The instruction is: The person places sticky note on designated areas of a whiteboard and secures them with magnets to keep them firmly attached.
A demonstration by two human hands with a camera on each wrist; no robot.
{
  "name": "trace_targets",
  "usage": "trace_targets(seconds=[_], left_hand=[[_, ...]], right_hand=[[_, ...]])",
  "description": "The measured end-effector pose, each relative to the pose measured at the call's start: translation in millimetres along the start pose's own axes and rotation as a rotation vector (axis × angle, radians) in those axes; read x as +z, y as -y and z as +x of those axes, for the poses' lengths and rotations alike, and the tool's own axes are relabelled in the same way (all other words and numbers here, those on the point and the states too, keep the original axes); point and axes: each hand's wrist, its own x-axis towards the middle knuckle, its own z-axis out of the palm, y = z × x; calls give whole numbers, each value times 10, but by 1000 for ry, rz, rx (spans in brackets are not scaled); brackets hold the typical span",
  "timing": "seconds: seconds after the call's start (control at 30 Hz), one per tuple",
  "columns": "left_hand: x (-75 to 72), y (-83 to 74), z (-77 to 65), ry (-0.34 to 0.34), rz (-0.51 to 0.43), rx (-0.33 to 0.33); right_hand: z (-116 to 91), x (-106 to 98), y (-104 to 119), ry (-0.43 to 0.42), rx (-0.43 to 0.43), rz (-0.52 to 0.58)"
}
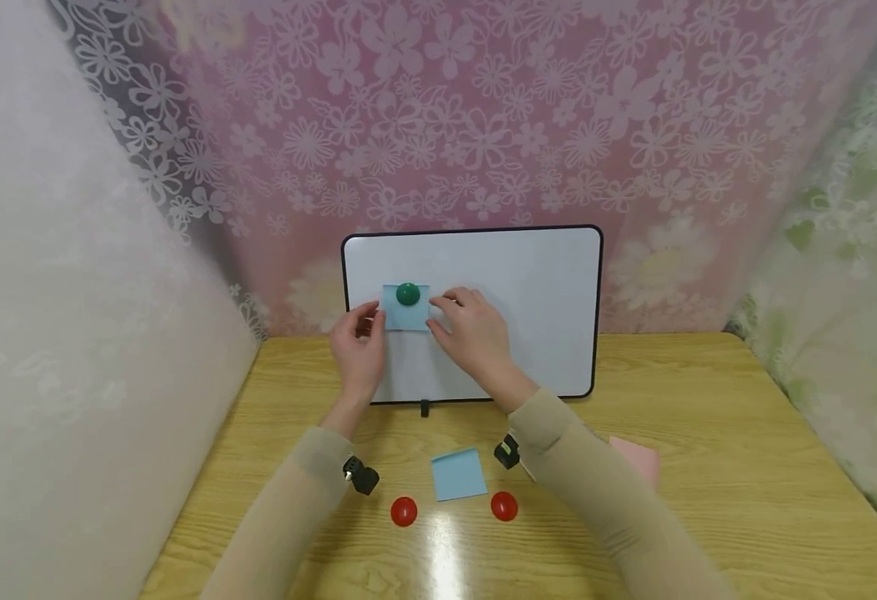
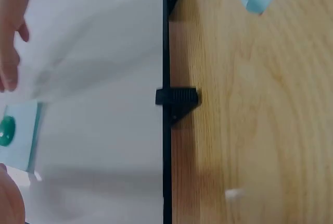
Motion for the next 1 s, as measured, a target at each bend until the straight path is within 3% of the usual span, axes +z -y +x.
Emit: trace_targets(seconds=[0.23, 0.4, 0.77, 1.0], left_hand=[[-57, -92, -274, 88, -38, 65], [-68, -110, -462, 158, -53, 64], [-186, -220, -805, 430, 6, -40], [-275, -197, -957, 623, 61, -121]], right_hand=[[-199, -37, -155, 95, 87, 46], [-333, -73, -228, 136, 103, 74], [-747, -179, -477, 325, 94, 226], [-981, -247, -674, 362, 59, 275]])
